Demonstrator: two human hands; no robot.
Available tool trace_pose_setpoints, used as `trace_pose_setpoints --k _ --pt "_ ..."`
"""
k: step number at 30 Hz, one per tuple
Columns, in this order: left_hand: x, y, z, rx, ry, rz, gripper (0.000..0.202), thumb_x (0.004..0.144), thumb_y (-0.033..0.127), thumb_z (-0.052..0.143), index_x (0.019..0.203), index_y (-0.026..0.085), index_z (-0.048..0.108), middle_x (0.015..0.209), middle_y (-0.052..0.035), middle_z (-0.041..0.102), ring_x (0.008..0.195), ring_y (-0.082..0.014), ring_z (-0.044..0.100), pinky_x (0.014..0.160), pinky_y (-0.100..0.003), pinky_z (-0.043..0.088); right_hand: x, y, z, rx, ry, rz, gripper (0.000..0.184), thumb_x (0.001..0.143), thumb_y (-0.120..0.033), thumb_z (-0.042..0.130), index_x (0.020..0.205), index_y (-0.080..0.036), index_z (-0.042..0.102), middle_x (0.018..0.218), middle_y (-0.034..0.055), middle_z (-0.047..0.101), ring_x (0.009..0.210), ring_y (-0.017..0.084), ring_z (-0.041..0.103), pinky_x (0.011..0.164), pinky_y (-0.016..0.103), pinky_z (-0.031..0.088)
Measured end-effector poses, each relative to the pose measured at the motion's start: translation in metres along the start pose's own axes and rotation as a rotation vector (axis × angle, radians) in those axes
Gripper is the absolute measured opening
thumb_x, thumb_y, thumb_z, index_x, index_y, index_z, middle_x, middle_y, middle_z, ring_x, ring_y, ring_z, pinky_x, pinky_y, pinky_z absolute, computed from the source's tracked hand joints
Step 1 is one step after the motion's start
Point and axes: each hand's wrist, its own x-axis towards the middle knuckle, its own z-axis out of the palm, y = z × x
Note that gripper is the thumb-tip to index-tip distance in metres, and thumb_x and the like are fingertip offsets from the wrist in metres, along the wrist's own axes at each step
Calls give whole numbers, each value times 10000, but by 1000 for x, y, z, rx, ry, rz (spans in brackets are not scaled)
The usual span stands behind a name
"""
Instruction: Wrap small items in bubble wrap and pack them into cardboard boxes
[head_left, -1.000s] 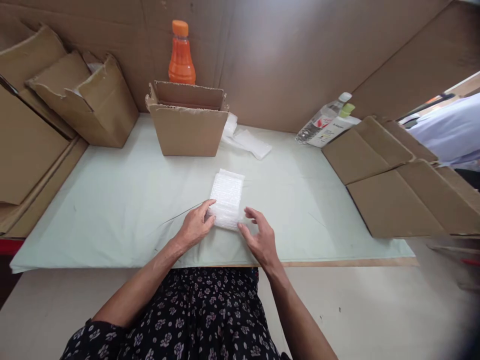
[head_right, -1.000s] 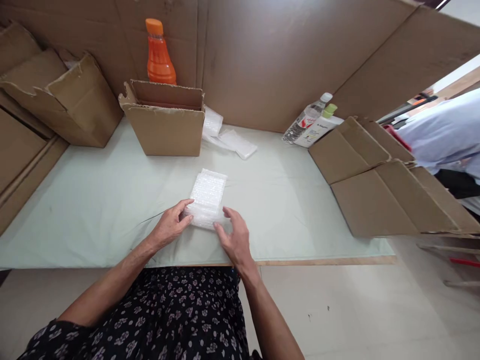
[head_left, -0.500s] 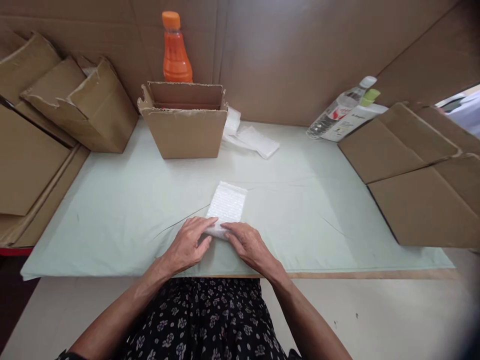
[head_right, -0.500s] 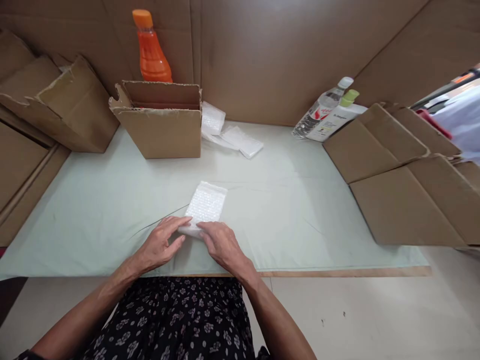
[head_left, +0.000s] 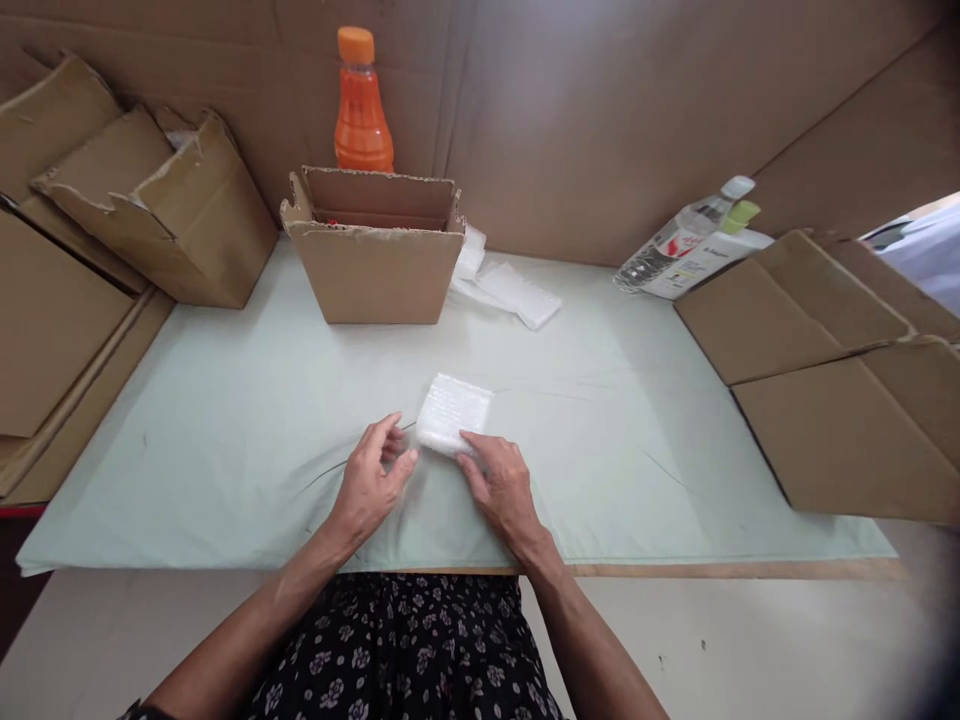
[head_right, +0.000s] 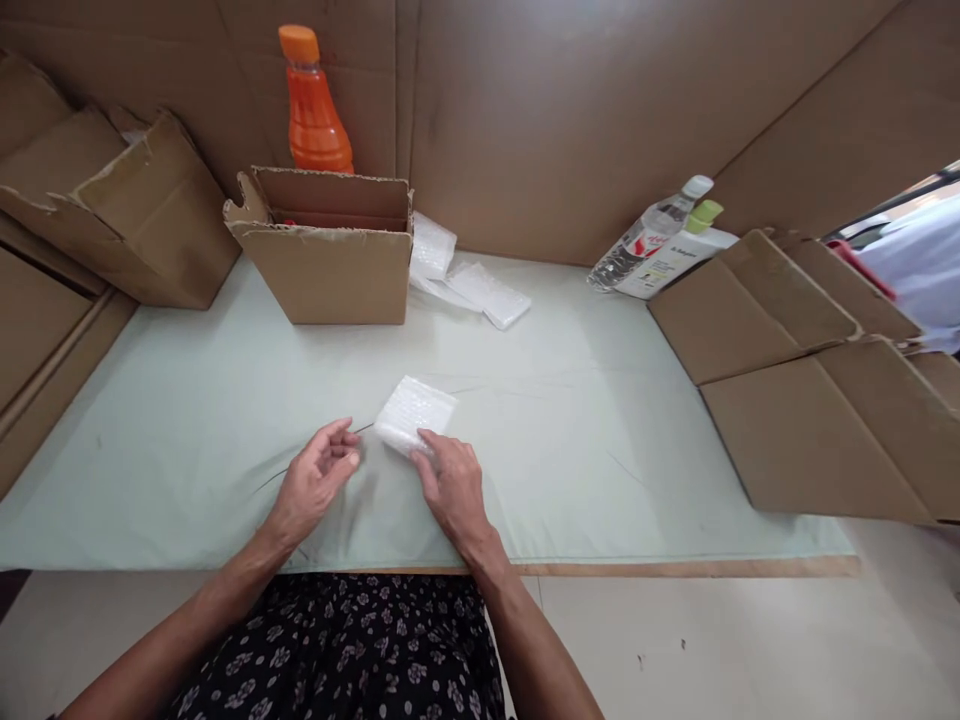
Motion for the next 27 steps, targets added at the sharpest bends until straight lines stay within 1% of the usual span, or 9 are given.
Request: trace_pose_setpoints --k 3,6,8,12,15,17,21,24,27 --pt "-14 3 3 -439 -102 -254 609 811 372 711 1356 165 538 1249 -137 665 1120 -248 662 987 -415 526 -1 -7 0 240 -12 159 281 987 -363 577 1208 -242 703 1114 78 781 962 256 731 842 395 585" --pt "-17 10 13 -736 -209 -341 579 711 320 774 1237 147 604 1177 -124 711 1145 -275 662 1032 -419 499 -10 -24 -5 452 -141 191 266 990 -393 570 1138 -233 722 1048 53 791 899 229 744 765 337 598" --pt "-14 13 18 -801 -218 -374 525 678 320 782 1149 143 633 1099 -109 733 1103 -277 675 1000 -407 512 -14 -30 -11 425 -95 161 244 983 -392 586 1094 -235 737 1059 68 781 959 246 732 839 374 589" --pt "-11 18 13 -662 -184 -292 607 731 362 752 1284 165 598 1216 -104 714 1136 -257 662 978 -373 526 -10 -20 -30 331 117 225 331 935 -451 655 1184 -239 709 1219 122 715 1087 280 680 963 465 545" --pt "-15 22 8 -349 -274 -161 622 758 317 722 1348 182 582 1254 -104 707 1112 -252 667 962 -360 534 0 -13 -35 538 -62 235 502 889 -536 686 1285 -230 657 1236 114 720 1010 251 703 862 398 590" --pt "-18 24 7 -161 -265 -82 621 769 292 706 1368 191 577 1293 -112 690 1137 -261 655 1002 -375 518 7 -17 -32 610 -152 202 473 858 -537 718 1217 -229 692 1154 86 754 978 240 710 846 363 594" --pt "-22 25 3 -240 -284 -39 797 740 339 742 1475 175 480 1420 -143 598 1251 -290 592 1053 -380 483 12 -34 -20 694 -54 256 289 903 -470 682 1064 -232 707 930 39 757 808 196 698 735 302 592" --pt "-25 24 -5 -303 -465 -70 669 756 283 687 1401 152 563 1216 -96 686 1042 -242 635 878 -314 508 12 -36 -20 773 -54 267 315 887 -464 707 1100 -234 671 958 50 745 808 195 702 714 297 601" --pt "-29 22 -14 -198 -479 -84 494 760 157 560 1239 154 678 988 -34 706 857 -187 602 758 -275 460 9 -28 -28 730 -73 193 450 860 -429 744 1259 -258 628 1121 83 737 976 219 713 862 339 605"
